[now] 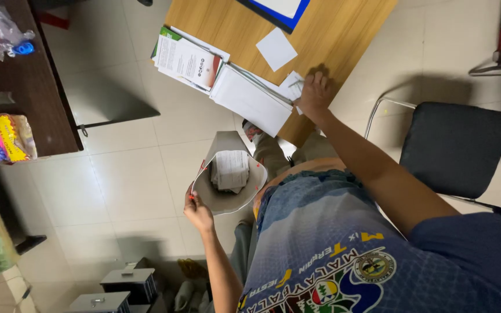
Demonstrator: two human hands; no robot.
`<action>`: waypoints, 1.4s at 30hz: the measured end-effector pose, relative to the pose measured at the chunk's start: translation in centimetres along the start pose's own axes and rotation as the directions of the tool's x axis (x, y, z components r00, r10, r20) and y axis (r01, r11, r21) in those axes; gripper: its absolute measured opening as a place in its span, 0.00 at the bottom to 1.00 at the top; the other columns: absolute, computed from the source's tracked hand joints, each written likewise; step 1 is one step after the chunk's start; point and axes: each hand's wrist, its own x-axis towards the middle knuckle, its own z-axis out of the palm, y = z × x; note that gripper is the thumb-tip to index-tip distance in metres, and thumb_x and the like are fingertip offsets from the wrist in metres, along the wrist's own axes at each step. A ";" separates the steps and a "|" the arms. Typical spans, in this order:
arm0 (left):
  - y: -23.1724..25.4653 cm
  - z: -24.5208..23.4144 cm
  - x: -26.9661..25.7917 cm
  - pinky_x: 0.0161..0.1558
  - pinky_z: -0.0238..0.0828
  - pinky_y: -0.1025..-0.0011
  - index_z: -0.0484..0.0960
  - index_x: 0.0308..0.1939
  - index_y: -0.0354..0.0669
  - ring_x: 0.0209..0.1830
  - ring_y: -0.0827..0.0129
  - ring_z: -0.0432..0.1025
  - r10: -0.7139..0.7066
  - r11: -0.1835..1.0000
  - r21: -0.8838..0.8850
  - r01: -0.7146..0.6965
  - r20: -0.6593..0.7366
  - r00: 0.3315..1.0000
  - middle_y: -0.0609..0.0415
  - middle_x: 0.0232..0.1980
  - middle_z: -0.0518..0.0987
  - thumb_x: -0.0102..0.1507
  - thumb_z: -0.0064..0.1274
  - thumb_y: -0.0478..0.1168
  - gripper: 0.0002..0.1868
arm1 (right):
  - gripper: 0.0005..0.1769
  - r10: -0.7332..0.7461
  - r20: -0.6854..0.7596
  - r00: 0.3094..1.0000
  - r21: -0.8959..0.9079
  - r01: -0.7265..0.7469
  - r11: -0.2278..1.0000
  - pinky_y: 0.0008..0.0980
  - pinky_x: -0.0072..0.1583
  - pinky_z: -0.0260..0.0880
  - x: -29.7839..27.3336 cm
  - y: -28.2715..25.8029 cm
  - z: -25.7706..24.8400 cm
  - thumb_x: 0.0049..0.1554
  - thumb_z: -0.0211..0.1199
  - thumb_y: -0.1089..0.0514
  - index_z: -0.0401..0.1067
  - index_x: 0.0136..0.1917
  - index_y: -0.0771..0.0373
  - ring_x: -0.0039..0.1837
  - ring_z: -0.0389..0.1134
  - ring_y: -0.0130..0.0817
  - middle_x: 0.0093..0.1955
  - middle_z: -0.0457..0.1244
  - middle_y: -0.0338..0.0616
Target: The person organizes a stack of papers and receipts on a wooden desk. They place documents into a blue folder, secure them with a binder clip, and then transfer loose papers into a white tote bag. The person also sorts through a stack of greeting cards and other documents.
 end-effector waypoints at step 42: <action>1.0 6.4 4.7 0.29 0.60 0.73 0.83 0.57 0.38 0.25 0.75 0.59 0.024 0.996 0.079 -0.034 0.117 0.993 0.52 0.25 0.70 0.70 0.47 0.35 0.13 | 0.43 0.047 0.018 0.999 0.063 -0.048 0.997 0.57 0.66 0.61 -1.1 0.7 -0.8 0.40 0.84 0.49 0.64 0.60 0.66 0.69 0.57 0.61 0.65 0.57 0.61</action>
